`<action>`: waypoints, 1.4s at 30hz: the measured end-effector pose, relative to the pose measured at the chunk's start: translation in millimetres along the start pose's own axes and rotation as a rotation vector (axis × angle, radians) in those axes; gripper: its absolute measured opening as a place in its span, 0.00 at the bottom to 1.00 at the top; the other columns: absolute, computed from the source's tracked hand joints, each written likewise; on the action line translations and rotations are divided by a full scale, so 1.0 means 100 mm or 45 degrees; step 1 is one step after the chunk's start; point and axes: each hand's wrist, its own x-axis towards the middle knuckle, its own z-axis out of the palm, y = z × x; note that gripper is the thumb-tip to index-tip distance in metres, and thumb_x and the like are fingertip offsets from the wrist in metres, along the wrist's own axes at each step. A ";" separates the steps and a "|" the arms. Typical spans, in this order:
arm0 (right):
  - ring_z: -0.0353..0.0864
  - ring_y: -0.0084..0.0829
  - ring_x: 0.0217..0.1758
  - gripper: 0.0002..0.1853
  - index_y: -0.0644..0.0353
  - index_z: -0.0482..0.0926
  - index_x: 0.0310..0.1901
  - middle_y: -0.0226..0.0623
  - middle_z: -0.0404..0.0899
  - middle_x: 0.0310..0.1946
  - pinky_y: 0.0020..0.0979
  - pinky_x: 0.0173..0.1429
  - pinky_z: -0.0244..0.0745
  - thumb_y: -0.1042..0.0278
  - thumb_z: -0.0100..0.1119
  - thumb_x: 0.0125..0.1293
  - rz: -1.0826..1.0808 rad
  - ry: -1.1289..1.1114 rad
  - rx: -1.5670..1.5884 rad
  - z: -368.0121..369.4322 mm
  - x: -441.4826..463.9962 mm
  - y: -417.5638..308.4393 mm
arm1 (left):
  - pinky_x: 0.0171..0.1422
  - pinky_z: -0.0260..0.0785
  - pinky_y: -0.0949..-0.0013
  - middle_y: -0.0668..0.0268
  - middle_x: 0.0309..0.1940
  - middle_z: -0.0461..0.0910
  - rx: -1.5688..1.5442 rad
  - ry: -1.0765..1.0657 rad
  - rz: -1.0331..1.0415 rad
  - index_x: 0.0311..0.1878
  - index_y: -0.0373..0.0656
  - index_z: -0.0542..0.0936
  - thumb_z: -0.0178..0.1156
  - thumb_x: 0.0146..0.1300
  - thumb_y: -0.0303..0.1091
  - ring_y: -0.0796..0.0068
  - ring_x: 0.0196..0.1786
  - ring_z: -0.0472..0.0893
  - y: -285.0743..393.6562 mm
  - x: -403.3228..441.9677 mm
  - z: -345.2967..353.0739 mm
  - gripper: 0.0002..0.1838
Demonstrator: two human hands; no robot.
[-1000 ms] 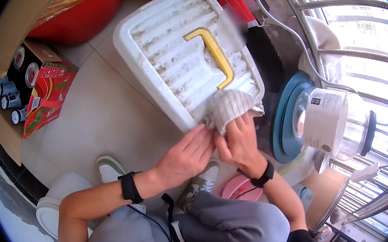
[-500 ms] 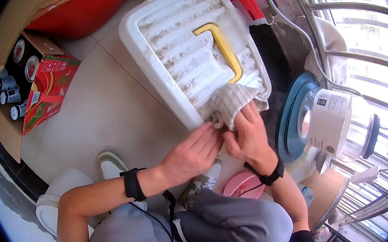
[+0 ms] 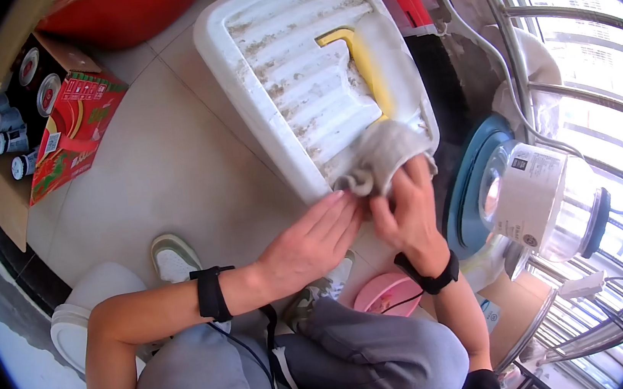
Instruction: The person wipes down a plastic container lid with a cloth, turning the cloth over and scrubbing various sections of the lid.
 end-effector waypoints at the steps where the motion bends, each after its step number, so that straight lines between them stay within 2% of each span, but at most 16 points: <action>1: 0.72 0.61 0.63 0.27 0.69 0.82 0.52 0.59 0.76 0.56 0.52 0.70 0.66 0.75 0.57 0.46 0.071 0.056 -0.025 0.04 0.00 0.02 | 0.83 0.58 0.59 0.57 0.59 0.82 0.028 0.024 -0.007 0.59 0.34 0.81 0.55 0.64 0.36 0.63 0.67 0.78 0.01 0.00 -0.01 0.23; 2: 0.71 0.61 0.63 0.26 0.69 0.83 0.51 0.58 0.76 0.56 0.52 0.70 0.66 0.75 0.57 0.46 0.137 0.114 -0.051 0.08 0.01 0.02 | 0.82 0.59 0.58 0.57 0.58 0.82 0.010 0.025 -0.010 0.57 0.34 0.82 0.55 0.63 0.36 0.63 0.65 0.79 0.02 -0.01 0.00 0.22; 5: 0.71 0.59 0.61 0.23 0.68 0.84 0.48 0.57 0.75 0.57 0.52 0.68 0.66 0.74 0.59 0.45 0.023 0.175 -0.059 0.19 0.01 -0.09 | 0.81 0.61 0.58 0.57 0.55 0.83 -0.012 -0.014 0.001 0.55 0.35 0.82 0.56 0.62 0.36 0.63 0.64 0.80 0.03 -0.03 0.00 0.22; 9: 0.73 0.55 0.53 0.19 0.68 0.85 0.40 0.56 0.75 0.54 0.48 0.61 0.70 0.72 0.62 0.43 -0.030 -0.088 0.048 0.10 -0.01 -0.24 | 0.82 0.59 0.59 0.58 0.56 0.83 0.013 -0.094 0.028 0.55 0.34 0.82 0.55 0.63 0.36 0.63 0.64 0.80 0.04 -0.06 0.00 0.21; 12: 0.74 0.55 0.53 0.18 0.66 0.85 0.40 0.55 0.76 0.52 0.48 0.60 0.70 0.71 0.63 0.43 -0.126 -0.079 0.015 0.05 0.03 -0.12 | 0.81 0.61 0.58 0.57 0.54 0.84 0.000 -0.018 0.009 0.54 0.35 0.82 0.56 0.61 0.36 0.62 0.63 0.81 0.04 -0.03 0.01 0.21; 14: 0.74 0.54 0.53 0.19 0.63 0.86 0.42 0.55 0.76 0.52 0.48 0.60 0.70 0.71 0.63 0.45 -0.148 0.096 -0.043 0.05 0.08 0.01 | 0.80 0.62 0.58 0.56 0.54 0.84 0.011 0.027 0.004 0.53 0.35 0.83 0.56 0.60 0.35 0.61 0.63 0.81 0.02 -0.01 -0.01 0.21; 16: 0.74 0.54 0.53 0.20 0.62 0.87 0.44 0.55 0.77 0.51 0.48 0.61 0.68 0.72 0.62 0.45 0.061 0.146 -0.028 0.09 0.04 0.06 | 0.80 0.62 0.58 0.56 0.54 0.84 0.040 0.045 0.015 0.54 0.35 0.83 0.56 0.60 0.35 0.61 0.63 0.81 0.00 0.01 -0.02 0.21; 18: 0.73 0.53 0.53 0.21 0.61 0.88 0.44 0.55 0.77 0.51 0.48 0.61 0.67 0.73 0.61 0.45 0.027 0.192 -0.088 0.18 -0.01 -0.07 | 0.81 0.60 0.59 0.57 0.58 0.82 0.042 -0.047 0.016 0.59 0.34 0.81 0.55 0.62 0.36 0.63 0.65 0.79 0.02 -0.04 -0.02 0.24; 22: 0.73 0.53 0.54 0.19 0.62 0.87 0.45 0.56 0.76 0.53 0.46 0.60 0.67 0.75 0.62 0.47 0.015 -0.035 -0.011 0.12 -0.09 -0.08 | 0.82 0.58 0.60 0.57 0.62 0.80 0.044 -0.149 0.042 0.63 0.34 0.79 0.53 0.64 0.36 0.65 0.69 0.76 0.06 -0.06 -0.03 0.26; 25: 0.74 0.56 0.56 0.21 0.63 0.86 0.48 0.58 0.76 0.53 0.48 0.62 0.68 0.79 0.62 0.49 0.021 0.251 -0.095 0.14 -0.02 0.03 | 0.82 0.58 0.61 0.58 0.65 0.78 0.077 -0.090 0.041 0.64 0.34 0.78 0.52 0.66 0.37 0.65 0.71 0.75 0.01 -0.01 -0.06 0.26; 26: 0.73 0.59 0.59 0.23 0.64 0.84 0.52 0.59 0.75 0.54 0.50 0.64 0.68 0.80 0.62 0.51 0.124 0.327 -0.105 0.16 -0.05 0.11 | 0.82 0.57 0.61 0.58 0.66 0.78 0.090 -0.059 0.026 0.65 0.34 0.78 0.52 0.66 0.37 0.65 0.72 0.74 0.02 -0.02 -0.06 0.26; 29: 0.71 0.58 0.62 0.23 0.64 0.84 0.52 0.59 0.75 0.55 0.49 0.67 0.64 0.79 0.62 0.51 0.224 0.364 -0.210 0.29 -0.08 0.06 | 0.82 0.57 0.60 0.57 0.69 0.75 0.007 -0.067 -0.023 0.65 0.34 0.78 0.52 0.66 0.35 0.65 0.74 0.72 0.05 -0.04 -0.04 0.26; 31: 0.70 0.56 0.64 0.23 0.63 0.84 0.52 0.59 0.74 0.56 0.49 0.69 0.61 0.79 0.62 0.51 0.282 0.344 -0.186 0.31 -0.15 0.03 | 0.82 0.58 0.61 0.57 0.68 0.76 0.011 -0.051 -0.013 0.65 0.34 0.78 0.52 0.66 0.35 0.65 0.73 0.73 0.03 -0.05 -0.01 0.25; 35: 0.69 0.53 0.66 0.23 0.59 0.86 0.51 0.53 0.75 0.62 0.49 0.72 0.55 0.75 0.64 0.48 0.118 0.120 -0.196 0.14 -0.32 -0.05 | 0.81 0.59 0.62 0.59 0.66 0.78 -0.048 -0.064 0.021 0.65 0.35 0.78 0.52 0.67 0.35 0.66 0.71 0.75 0.01 -0.07 0.04 0.25; 38: 0.69 0.53 0.65 0.24 0.59 0.86 0.52 0.52 0.75 0.61 0.49 0.71 0.56 0.75 0.64 0.48 0.045 0.143 -0.442 0.10 -0.28 -0.04 | 0.81 0.60 0.63 0.59 0.64 0.80 -0.108 0.008 0.004 0.63 0.36 0.80 0.53 0.67 0.35 0.66 0.69 0.77 0.00 -0.06 0.08 0.24; 42: 0.70 0.53 0.62 0.27 0.58 0.85 0.54 0.55 0.75 0.60 0.49 0.69 0.58 0.74 0.65 0.47 0.253 0.329 -0.349 0.21 -0.18 0.08 | 0.80 0.61 0.62 0.59 0.63 0.80 -0.061 0.025 0.028 0.62 0.36 0.80 0.54 0.66 0.34 0.66 0.69 0.77 -0.06 0.01 0.06 0.23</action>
